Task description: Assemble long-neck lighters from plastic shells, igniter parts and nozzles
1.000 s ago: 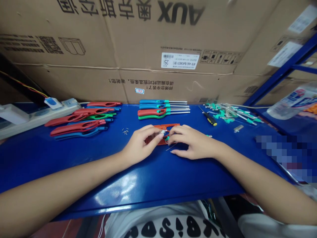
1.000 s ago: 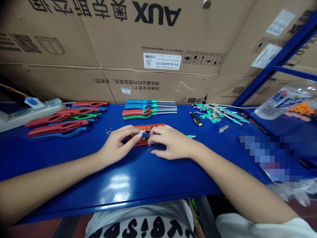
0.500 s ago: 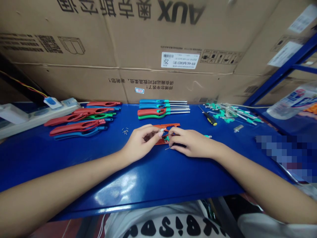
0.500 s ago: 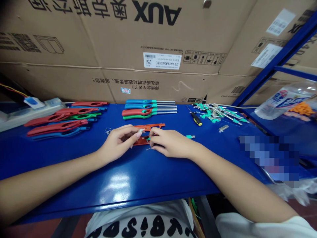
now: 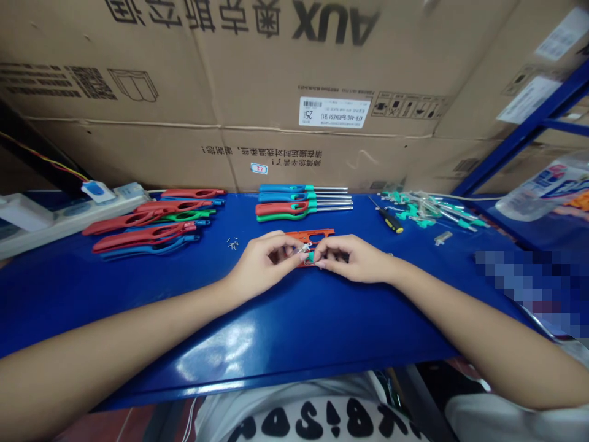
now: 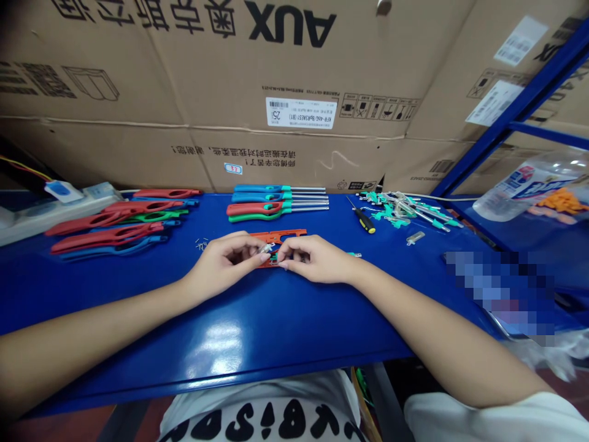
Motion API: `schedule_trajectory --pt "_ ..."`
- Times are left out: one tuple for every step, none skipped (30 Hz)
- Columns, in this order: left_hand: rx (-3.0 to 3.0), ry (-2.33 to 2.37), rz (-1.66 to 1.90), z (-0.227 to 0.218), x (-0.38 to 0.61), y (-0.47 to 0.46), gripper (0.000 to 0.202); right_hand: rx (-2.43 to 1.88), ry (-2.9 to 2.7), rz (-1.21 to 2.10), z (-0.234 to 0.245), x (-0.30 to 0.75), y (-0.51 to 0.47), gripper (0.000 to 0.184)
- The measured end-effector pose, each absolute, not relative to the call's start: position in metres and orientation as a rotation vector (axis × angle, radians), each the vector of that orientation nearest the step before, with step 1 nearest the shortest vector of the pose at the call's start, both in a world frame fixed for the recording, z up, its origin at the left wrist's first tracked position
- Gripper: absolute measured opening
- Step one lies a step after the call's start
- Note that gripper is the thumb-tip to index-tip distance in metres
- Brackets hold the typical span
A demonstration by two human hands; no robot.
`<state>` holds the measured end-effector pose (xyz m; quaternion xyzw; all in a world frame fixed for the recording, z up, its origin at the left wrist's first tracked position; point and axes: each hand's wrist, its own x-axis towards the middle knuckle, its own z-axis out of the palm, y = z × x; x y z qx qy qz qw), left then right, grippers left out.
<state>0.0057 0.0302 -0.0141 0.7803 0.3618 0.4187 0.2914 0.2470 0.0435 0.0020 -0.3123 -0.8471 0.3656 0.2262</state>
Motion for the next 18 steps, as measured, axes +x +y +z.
schedule_trajectory --pt "2.075 0.961 1.115 -0.0145 0.0057 0.0305 0.016 -0.848 -2.335 0.977 0.0009 0.2467 0.0436 0.014" --pt "2.068 0.958 1.113 -0.0148 0.0057 0.0308 0.017 -0.833 -2.338 0.941 -0.0001 0.2464 0.0436 0.015" --pt "2.058 0.956 1.112 -0.0151 0.0058 0.0310 0.018 -0.819 -2.343 0.900 -0.0011 0.2462 0.0436 0.015" --pt "2.049 0.956 1.110 -0.0152 0.0060 0.0311 0.020 -0.802 -2.349 0.855 -0.0021 0.2461 0.0438 0.015" --pt "2.042 0.957 1.110 -0.0152 0.0063 0.0311 0.021 -0.782 -2.358 0.807 -0.0029 0.2462 0.0440 0.015" --pt "2.041 0.958 1.111 -0.0151 0.0065 0.0310 0.021 -0.760 -2.370 0.759 -0.0037 0.2464 0.0442 0.015" --pt "2.048 0.958 1.110 -0.0150 0.0068 0.0308 0.021 -0.737 -2.386 0.714 -0.0042 0.2466 0.0445 0.014" --pt "2.060 0.958 1.110 -0.0148 0.0070 0.0305 0.020 -0.716 -2.403 0.673 -0.0045 0.2468 0.0447 0.014" --pt "2.076 0.956 1.105 -0.0147 0.0072 0.0303 0.019 -0.695 -2.422 0.639 -0.0045 0.2470 0.0448 0.015" --pt "2.092 0.952 1.098 -0.0148 0.0073 0.0300 0.019 -0.677 -2.441 0.614 -0.0044 0.2471 0.0449 0.015" --pt "2.106 0.948 1.088 -0.0150 0.0073 0.0298 0.019 -0.665 -2.458 0.598 -0.0041 0.2471 0.0448 0.016" --pt "2.119 0.945 1.078 -0.0153 0.0073 0.0296 0.018 -0.660 -2.470 0.590 -0.0038 0.2470 0.0447 0.016" --pt "2.129 0.942 1.072 -0.0157 0.0072 0.0295 0.018 -0.657 -2.473 0.589 -0.0034 0.2468 0.0445 0.017" --pt "2.138 0.940 1.066 -0.0161 0.0072 0.0295 0.018 -0.655 -2.473 0.592 -0.0031 0.2467 0.0444 0.017" --pt "2.145 0.939 1.063 -0.0165 0.0071 0.0295 0.018 -0.653 -2.469 0.597 -0.0030 0.2465 0.0442 0.016" --pt "2.149 0.938 1.061 -0.0168 0.0070 0.0295 0.018 -0.656 -2.457 0.600 -0.0029 0.2464 0.0440 0.016" --pt "2.152 0.938 1.060 -0.0169 0.0070 0.0296 0.018 -0.663 -2.439 0.607 -0.0030 0.2463 0.0438 0.016" --pt "2.153 0.940 1.060 -0.0168 0.0070 0.0297 0.018 -0.679 -2.415 0.619 -0.0033 0.2463 0.0438 0.016"
